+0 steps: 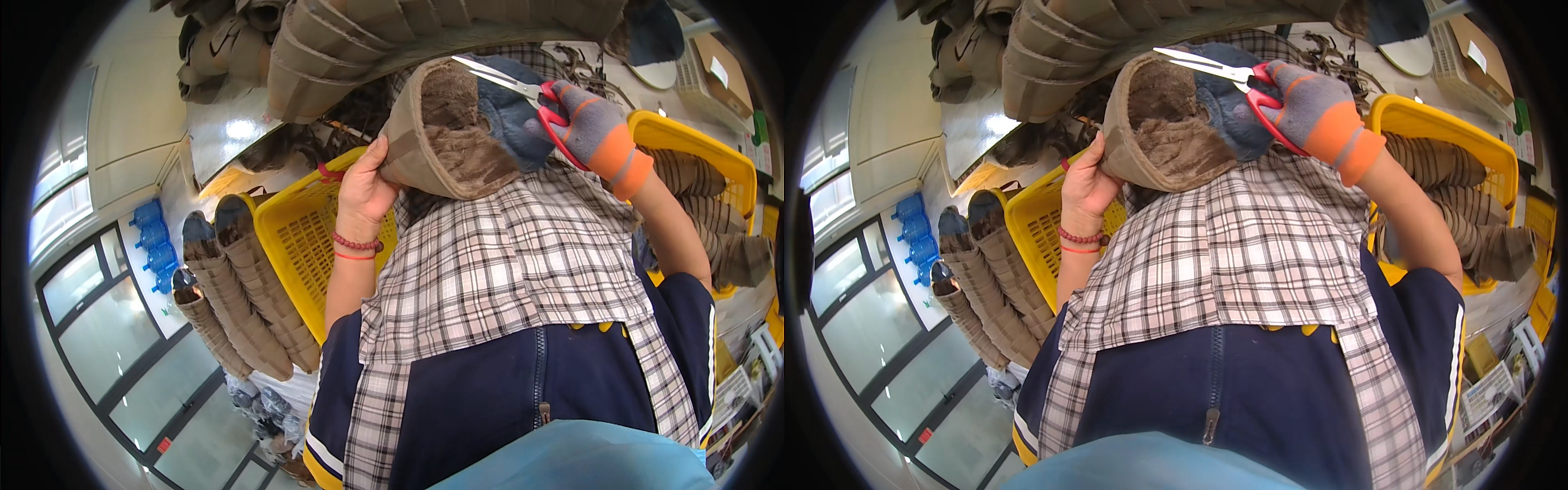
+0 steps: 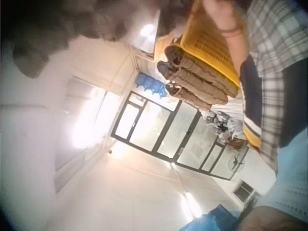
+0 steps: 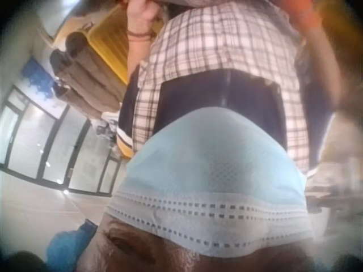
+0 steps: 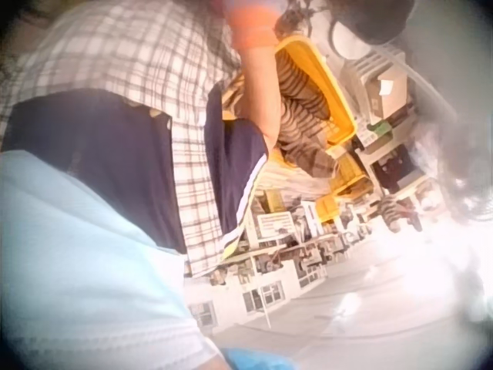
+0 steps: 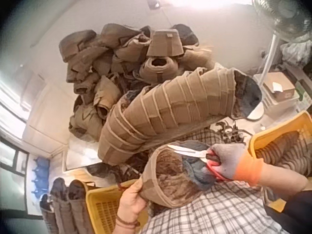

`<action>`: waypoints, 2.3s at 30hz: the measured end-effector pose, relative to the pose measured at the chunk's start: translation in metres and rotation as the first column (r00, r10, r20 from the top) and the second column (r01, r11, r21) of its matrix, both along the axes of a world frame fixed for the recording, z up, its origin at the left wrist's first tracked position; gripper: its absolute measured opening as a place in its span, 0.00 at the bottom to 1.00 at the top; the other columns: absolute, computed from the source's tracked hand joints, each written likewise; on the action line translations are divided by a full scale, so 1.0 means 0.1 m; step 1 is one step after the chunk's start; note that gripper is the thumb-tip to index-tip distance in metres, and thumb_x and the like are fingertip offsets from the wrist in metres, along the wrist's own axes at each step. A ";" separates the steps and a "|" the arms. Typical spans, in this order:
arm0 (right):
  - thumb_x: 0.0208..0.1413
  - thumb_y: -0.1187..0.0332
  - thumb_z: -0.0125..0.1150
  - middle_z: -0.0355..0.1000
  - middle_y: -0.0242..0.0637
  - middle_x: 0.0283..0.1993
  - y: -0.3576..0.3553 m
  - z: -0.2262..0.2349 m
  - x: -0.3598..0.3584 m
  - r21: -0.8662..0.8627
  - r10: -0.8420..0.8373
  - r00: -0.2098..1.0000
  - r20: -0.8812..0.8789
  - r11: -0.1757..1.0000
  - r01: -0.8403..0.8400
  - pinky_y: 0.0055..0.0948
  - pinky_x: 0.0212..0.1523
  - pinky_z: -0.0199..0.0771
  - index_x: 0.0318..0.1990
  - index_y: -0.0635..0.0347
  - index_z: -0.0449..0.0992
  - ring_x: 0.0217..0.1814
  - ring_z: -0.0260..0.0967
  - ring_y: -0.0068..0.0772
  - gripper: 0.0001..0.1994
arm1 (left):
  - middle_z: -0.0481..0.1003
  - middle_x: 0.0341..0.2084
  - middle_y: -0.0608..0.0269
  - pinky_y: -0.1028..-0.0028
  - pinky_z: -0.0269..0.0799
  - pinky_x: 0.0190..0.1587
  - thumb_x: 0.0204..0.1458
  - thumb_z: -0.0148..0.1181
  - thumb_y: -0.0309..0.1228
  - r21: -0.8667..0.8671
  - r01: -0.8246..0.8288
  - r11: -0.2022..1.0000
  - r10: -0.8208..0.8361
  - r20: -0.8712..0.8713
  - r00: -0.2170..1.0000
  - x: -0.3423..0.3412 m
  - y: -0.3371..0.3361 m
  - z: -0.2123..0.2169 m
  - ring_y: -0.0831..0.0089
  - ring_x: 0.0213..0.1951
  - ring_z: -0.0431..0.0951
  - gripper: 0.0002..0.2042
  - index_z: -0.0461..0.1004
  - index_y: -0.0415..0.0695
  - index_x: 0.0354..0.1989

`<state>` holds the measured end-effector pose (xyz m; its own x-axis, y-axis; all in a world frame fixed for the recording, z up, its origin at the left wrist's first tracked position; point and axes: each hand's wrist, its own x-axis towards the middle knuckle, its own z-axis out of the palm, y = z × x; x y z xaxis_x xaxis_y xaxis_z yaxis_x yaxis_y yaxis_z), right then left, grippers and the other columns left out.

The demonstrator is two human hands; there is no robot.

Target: The person uses scissors to trim the inner lining of a boot. They repeatedly pick up boots from a yellow basket, trim the interior, and place them on a table.

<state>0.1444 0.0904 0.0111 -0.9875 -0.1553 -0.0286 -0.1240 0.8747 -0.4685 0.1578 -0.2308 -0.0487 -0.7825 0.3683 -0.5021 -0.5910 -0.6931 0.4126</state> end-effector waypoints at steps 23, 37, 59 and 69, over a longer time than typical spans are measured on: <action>0.51 0.64 0.53 0.69 0.33 0.40 -0.31 -0.42 -0.54 0.765 0.573 0.807 -0.143 0.581 -0.276 0.31 0.42 0.68 0.43 0.52 0.70 0.42 0.69 0.34 0.11 | 0.71 0.49 0.54 0.65 0.66 0.55 0.59 0.45 0.29 -0.032 -0.004 0.999 0.002 -0.050 0.999 -0.24 -0.10 -0.38 0.64 0.50 0.72 0.16 0.66 0.34 0.53; 0.47 0.69 0.56 0.69 0.32 0.37 -0.39 -0.45 -0.58 0.747 0.607 0.771 -0.195 0.601 -0.284 0.30 0.39 0.69 0.39 0.52 0.72 0.40 0.69 0.33 0.10 | 0.71 0.49 0.53 0.64 0.67 0.55 0.59 0.46 0.29 -0.017 0.001 1.000 -0.002 -0.038 0.999 -0.26 -0.10 -0.40 0.63 0.50 0.72 0.16 0.66 0.34 0.53; 0.45 0.67 0.68 0.71 0.37 0.43 -0.23 0.27 0.28 -0.956 -0.262 0.963 0.066 0.259 0.136 0.26 0.44 0.69 0.49 0.66 0.67 0.44 0.68 0.25 0.24 | 0.70 0.49 0.66 0.77 0.57 0.56 0.56 0.52 0.29 -0.415 0.114 0.903 -0.379 -0.639 0.669 -0.68 1.41 0.72 0.78 0.51 0.66 0.18 0.66 0.38 0.54; 0.45 0.68 0.67 0.74 0.40 0.36 1.14 -0.08 -0.38 -0.653 -0.713 0.621 -0.327 0.645 0.396 0.25 0.39 0.70 0.46 0.64 0.70 0.36 0.71 0.31 0.20 | 0.69 0.50 0.53 0.53 0.55 0.56 0.49 0.53 0.51 -0.227 -0.973 0.035 -0.897 -0.436 0.070 -2.45 1.60 1.07 0.54 0.54 0.65 0.23 0.73 0.47 0.46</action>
